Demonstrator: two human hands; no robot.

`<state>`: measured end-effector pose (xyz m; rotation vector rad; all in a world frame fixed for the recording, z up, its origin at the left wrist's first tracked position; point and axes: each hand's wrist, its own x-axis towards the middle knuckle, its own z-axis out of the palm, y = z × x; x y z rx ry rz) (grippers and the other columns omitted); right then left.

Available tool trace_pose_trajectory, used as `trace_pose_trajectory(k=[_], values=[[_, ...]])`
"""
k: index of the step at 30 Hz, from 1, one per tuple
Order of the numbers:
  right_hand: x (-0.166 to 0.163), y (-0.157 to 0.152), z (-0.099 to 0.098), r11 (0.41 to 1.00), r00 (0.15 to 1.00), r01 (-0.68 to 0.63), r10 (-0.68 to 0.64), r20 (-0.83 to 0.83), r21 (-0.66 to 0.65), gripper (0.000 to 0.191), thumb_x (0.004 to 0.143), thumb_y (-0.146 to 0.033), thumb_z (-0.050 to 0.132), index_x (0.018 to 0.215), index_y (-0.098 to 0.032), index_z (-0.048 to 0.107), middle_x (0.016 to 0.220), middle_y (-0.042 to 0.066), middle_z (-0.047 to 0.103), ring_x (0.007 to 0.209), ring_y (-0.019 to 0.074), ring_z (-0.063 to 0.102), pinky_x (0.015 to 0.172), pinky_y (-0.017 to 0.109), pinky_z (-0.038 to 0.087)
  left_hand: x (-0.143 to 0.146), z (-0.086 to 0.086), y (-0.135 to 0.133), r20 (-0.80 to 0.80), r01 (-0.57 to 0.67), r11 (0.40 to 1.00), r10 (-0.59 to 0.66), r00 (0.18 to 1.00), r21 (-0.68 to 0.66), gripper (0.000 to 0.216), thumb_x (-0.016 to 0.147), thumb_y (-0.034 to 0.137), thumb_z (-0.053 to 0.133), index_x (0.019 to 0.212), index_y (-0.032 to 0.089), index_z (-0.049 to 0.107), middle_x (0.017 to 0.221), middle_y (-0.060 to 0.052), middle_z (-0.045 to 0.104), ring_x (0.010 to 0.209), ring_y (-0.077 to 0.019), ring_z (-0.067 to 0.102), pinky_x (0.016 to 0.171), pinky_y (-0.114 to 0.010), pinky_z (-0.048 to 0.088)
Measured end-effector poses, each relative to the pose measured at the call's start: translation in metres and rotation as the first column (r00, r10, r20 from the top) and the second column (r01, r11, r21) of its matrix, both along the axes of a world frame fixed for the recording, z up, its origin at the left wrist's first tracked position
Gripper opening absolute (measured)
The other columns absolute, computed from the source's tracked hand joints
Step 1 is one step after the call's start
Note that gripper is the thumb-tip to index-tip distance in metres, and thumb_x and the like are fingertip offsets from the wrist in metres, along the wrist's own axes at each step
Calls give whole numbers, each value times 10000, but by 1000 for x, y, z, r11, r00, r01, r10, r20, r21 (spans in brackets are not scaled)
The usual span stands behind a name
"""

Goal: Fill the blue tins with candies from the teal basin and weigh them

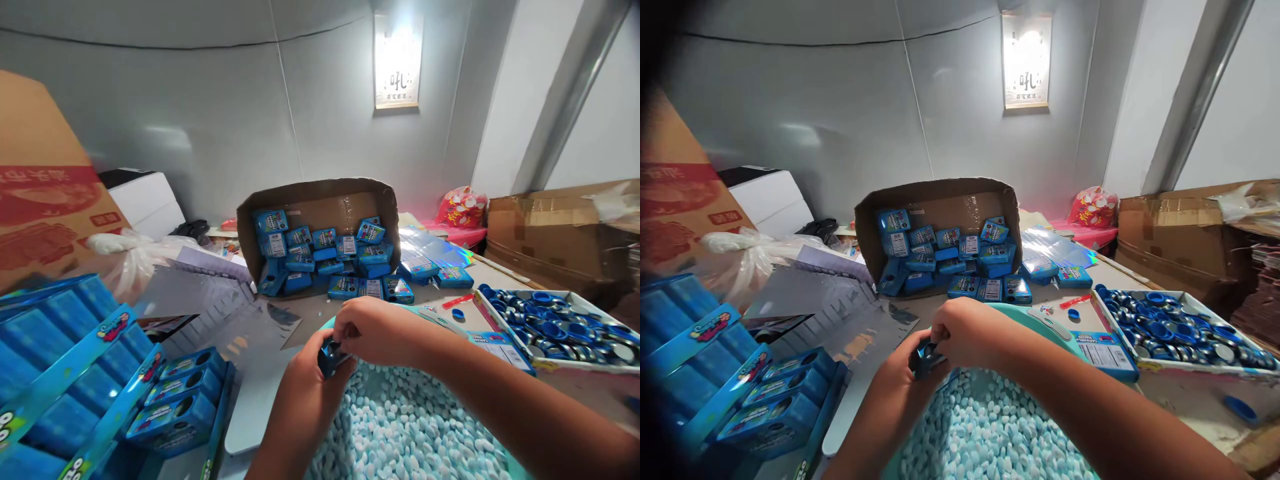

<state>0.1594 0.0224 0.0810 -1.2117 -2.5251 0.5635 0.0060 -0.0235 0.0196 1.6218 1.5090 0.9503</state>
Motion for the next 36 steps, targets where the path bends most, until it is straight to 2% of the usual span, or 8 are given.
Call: trace_pose_trajectory(k=[5,10,14,17,21,28,32,36], values=[[-2,1,-4,998,996,7,-13,-91,-64,164,730,-124,594,778,-178,741,697,-2,675,618,110,566,540,207,365,-2,-2,1,-20,-17,1000,18,1000,16,341,809,383,628,1120,241,634,962,-9,740,901,-236,678,737,-281,463],[-10,-2,-6,999,979,13,-19,-202,-32,136,728,-110,629,784,-171,737,745,5,685,655,118,591,564,203,420,0,-3,5,-16,-84,996,84,996,7,344,781,401,639,1067,211,642,897,-26,738,839,-247,680,667,-284,456],[-13,0,-11,998,961,2,-20,-276,-63,159,718,-83,636,809,-169,734,758,5,689,673,119,608,594,208,455,2,0,5,-23,-104,995,104,994,8,292,785,371,622,1020,202,647,861,-30,733,807,-244,673,635,-280,442],[-14,5,-16,997,948,7,-30,-316,-73,159,717,-93,645,823,-174,731,770,4,691,692,124,619,619,222,467,1,0,4,14,-125,992,125,992,16,286,782,349,630,1031,208,646,889,-26,736,817,-238,676,655,-283,454],[-16,8,-20,995,919,-5,-34,-393,-99,142,733,-93,637,818,-177,714,773,0,690,699,124,622,636,230,482,0,-1,3,85,-95,995,92,992,37,307,793,361,630,1059,208,641,930,-33,741,859,-249,683,694,-300,474],[-22,4,-16,991,889,-11,-52,-454,-135,170,708,-34,651,802,-169,692,770,-3,689,719,121,629,686,236,501,2,3,4,122,-125,991,118,985,51,291,794,327,641,1050,189,649,949,-55,738,878,-257,683,712,-312,480],[-21,7,-17,981,845,-44,-65,-531,-190,127,725,-58,661,795,-164,674,765,-3,690,703,119,635,653,228,506,-1,1,3,130,-133,986,119,984,105,334,802,382,658,1075,190,641,970,-54,735,884,-246,683,729,-308,495],[-21,13,-24,982,784,-120,2,-621,-148,145,717,-80,684,825,-175,670,830,-3,698,754,125,650,708,245,529,-6,-4,6,124,-126,964,99,987,235,352,805,391,667,1089,186,640,1013,-72,729,924,-245,685,772,-316,521]])
